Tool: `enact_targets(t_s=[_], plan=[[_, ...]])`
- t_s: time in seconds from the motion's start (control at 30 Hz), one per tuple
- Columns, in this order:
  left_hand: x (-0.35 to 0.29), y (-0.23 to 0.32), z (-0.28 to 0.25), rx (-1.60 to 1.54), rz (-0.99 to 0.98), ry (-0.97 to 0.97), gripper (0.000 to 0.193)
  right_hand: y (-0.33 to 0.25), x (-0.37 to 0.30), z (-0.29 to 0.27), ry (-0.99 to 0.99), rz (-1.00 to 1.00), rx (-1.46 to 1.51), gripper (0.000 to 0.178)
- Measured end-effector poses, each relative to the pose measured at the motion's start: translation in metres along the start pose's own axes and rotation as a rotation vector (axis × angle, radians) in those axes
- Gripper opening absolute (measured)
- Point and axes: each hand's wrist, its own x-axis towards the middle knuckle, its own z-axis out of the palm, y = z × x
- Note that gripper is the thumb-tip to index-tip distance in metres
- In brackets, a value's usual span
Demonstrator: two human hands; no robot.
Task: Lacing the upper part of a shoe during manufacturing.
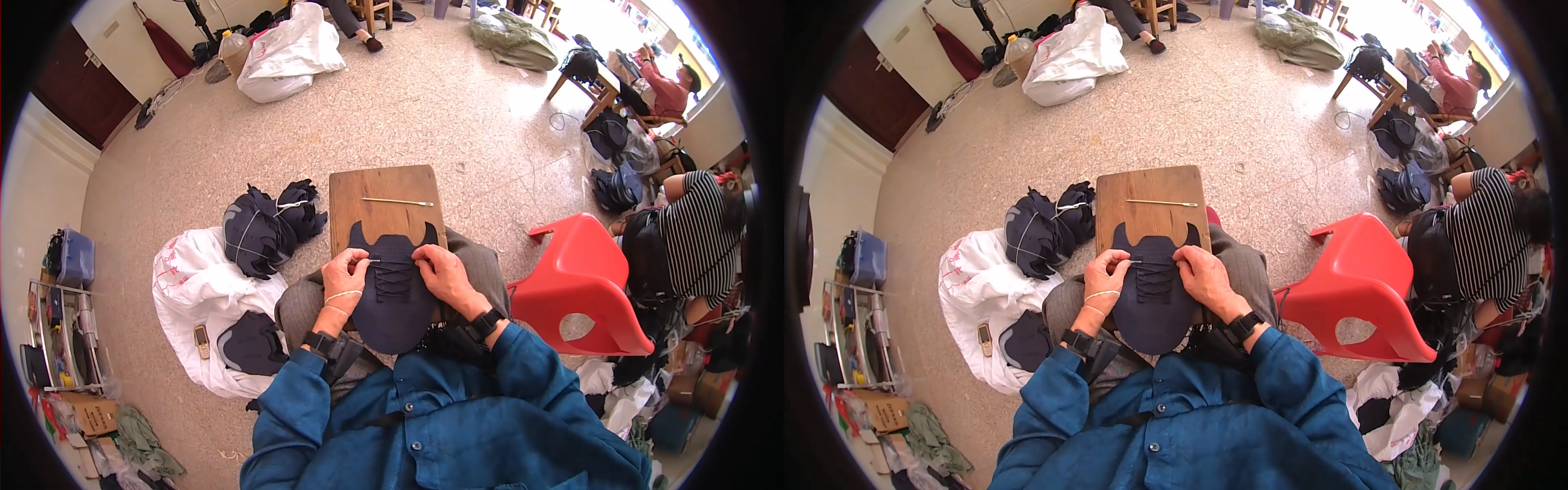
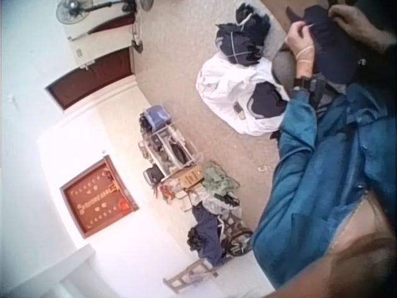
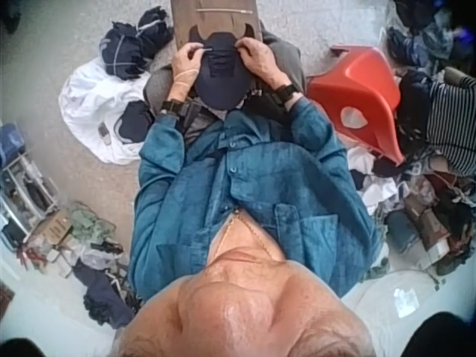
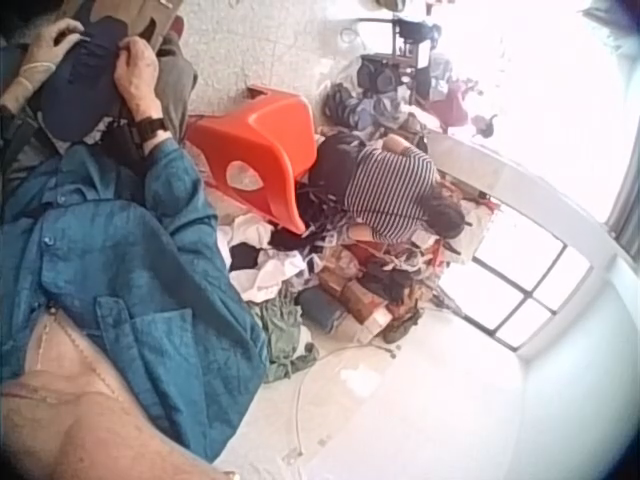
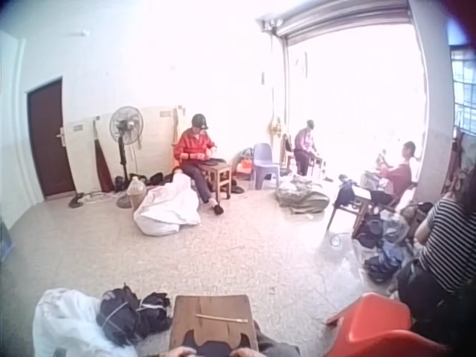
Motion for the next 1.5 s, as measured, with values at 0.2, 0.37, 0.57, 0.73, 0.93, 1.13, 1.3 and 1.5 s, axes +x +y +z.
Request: enact_targets(t_s=[0.2,0.37,0.57,0.73,0.93,1.13,1.3,1.5], plan=[[0.003,-0.005,0.005,0.079,0.031,0.059,0.006,-0.002,0.0,0.001,0.004,-0.009,-0.006,0.008],[0.003,-0.007,0.005,0.132,0.066,0.055,0.005,-0.003,0.0,0.0,0.008,-0.021,-0.008,0.008],[-0.001,-0.004,0.0,0.077,0.075,0.082,0.017,-0.003,0.0,0.0,0.003,-0.015,-0.011,0.008],[-0.009,0.0,-0.001,-0.04,0.032,0.133,0.025,-0.004,0.0,-0.001,-0.001,-0.01,-0.007,0.007],[-0.015,0.009,-0.003,-0.205,-0.024,0.097,0.016,-0.004,0.001,-0.001,-0.005,-0.01,0.005,0.007],[-0.011,0.021,0.001,-0.433,-0.151,0.043,0.015,-0.004,0.0,-0.001,0.0,-0.013,-0.005,0.008],[-0.009,0.013,0.002,-0.356,-0.185,0.032,0.022,-0.006,0.0,-0.001,0.012,-0.02,-0.006,0.008],[-0.007,-0.012,-0.005,0.124,0.131,0.082,0.023,-0.008,0.001,0.0,0.001,-0.024,-0.01,0.008]])
